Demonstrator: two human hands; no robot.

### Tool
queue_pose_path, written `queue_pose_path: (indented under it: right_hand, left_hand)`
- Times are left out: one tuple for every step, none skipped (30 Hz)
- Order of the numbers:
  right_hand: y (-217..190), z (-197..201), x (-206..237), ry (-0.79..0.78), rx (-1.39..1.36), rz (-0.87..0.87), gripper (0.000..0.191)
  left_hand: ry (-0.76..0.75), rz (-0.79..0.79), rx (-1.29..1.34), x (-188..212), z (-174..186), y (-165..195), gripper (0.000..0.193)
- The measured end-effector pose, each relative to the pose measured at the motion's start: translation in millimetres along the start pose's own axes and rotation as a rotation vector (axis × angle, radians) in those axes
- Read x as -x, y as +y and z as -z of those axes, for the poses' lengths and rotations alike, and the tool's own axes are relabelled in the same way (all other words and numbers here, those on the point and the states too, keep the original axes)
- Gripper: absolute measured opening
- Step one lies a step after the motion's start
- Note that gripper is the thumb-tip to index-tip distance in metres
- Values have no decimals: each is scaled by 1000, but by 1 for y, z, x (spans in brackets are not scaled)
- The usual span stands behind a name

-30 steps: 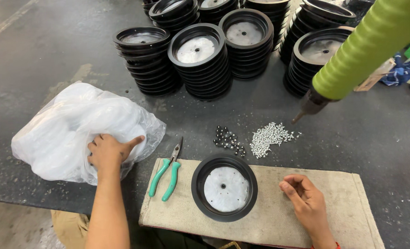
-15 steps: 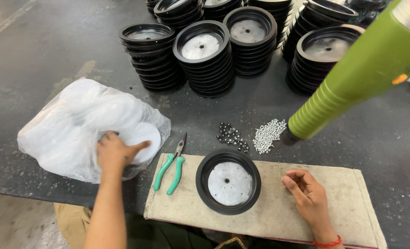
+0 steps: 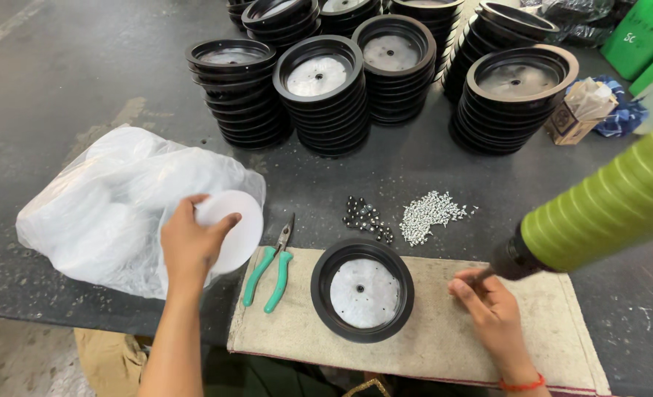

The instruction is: The person uses a green pneumatic screwdriver to fasten screws into black circular speaker frames, then places white circular inserts into the frames and secures them with additional screws. The person repeats this sequence on multiple units, stacking completed frames on the table.

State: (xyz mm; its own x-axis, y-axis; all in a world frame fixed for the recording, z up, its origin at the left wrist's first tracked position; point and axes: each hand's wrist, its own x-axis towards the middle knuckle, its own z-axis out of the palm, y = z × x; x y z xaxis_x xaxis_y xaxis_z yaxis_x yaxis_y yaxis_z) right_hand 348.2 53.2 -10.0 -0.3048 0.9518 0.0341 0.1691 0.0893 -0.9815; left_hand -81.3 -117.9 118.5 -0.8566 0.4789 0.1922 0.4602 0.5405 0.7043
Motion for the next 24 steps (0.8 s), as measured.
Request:
queue_pose_path:
  right_hand:
    - [-4, 1, 3, 5, -14, -2, 18]
    - [-9, 0, 7, 5, -31, -5, 18]
    - [-15, -4, 13, -5, 36, -10, 18]
    - [-24, -6, 22, -19, 104, -18, 19]
    - [-34, -8, 32, -36, 173, -28, 20]
    - [-44, -15, 40, -93, 135, 70, 22]
    - [-53, -23, 47, -143, 98, 168, 23]
    - [-63, -31, 53, -185, 61, 268, 24]
    - [-72, -37, 56, -188, 122, 349, 33]
    - [-81, -43, 57, -189, 188, 428, 42]
    - [-88, -47, 57, -189, 255, 506, 51]
    - [-95, -51, 58, -201, 197, 471, 53]
    - [-100, -53, 57, -214, 136, 436, 55]
    - [-104, -55, 57, -229, 74, 402, 57]
    - [-107, -55, 57, -246, 71, 396, 51]
    - [-110, -54, 59, -264, 68, 390, 45]
    - [-111, -53, 61, -280, 64, 385, 40]
    - [-111, -52, 63, -271, 134, 484, 43]
    - [-110, -51, 65, -264, 203, 581, 47]
    - [-109, -50, 66, -256, 273, 676, 50]
    - [-107, -50, 66, -265, 283, 687, 49]
    - [-105, -49, 65, -272, 293, 700, 48]
    - [-103, -48, 64, -279, 303, 715, 47]
    - [-101, -46, 62, -297, 229, 678, 44]
  left_hand:
    - [-4, -33, 133, 14, 4, 3, 49]
    - [-4, -64, 262, 32, 6, 6, 31]
    - [-15, -280, 351, 51, 9, 8, 27]
    - [-27, -491, 437, 71, 10, 11, 30]
    - [-66, -561, 521, 91, 9, 13, 30]
    - [-108, -633, 608, 110, 6, 16, 32]
    - [-177, -631, 735, 126, -2, 21, 34]
    - [-249, -629, 865, 139, -8, 26, 36]
    - [-298, -652, 897, 148, -14, 29, 35]
    - [-350, -676, 932, 156, -20, 33, 34]
    - [-402, -700, 968, 164, -26, 36, 34]
    - [-454, -638, 1062, 171, -32, 40, 31]
    - [-504, -572, 1152, 175, -37, 42, 29]
    - [-549, -503, 1239, 177, -41, 43, 28]
    - [-552, -461, 1185, 179, -44, 43, 26]
    - [-555, -421, 1129, 181, -46, 43, 24]
    - [-557, -383, 1074, 182, -48, 43, 23]
    - [-531, -474, 979, 182, -49, 43, 25]
    - [-503, -560, 883, 183, -49, 44, 28]
    - [-474, -643, 784, 183, -49, 45, 31]
    - [-471, -658, 775, 183, -48, 47, 31]
    - [-466, -677, 767, 182, -47, 49, 32]
    - [-461, -696, 759, 180, -45, 50, 32]
    - [-410, -685, 762, 177, -43, 50, 31]
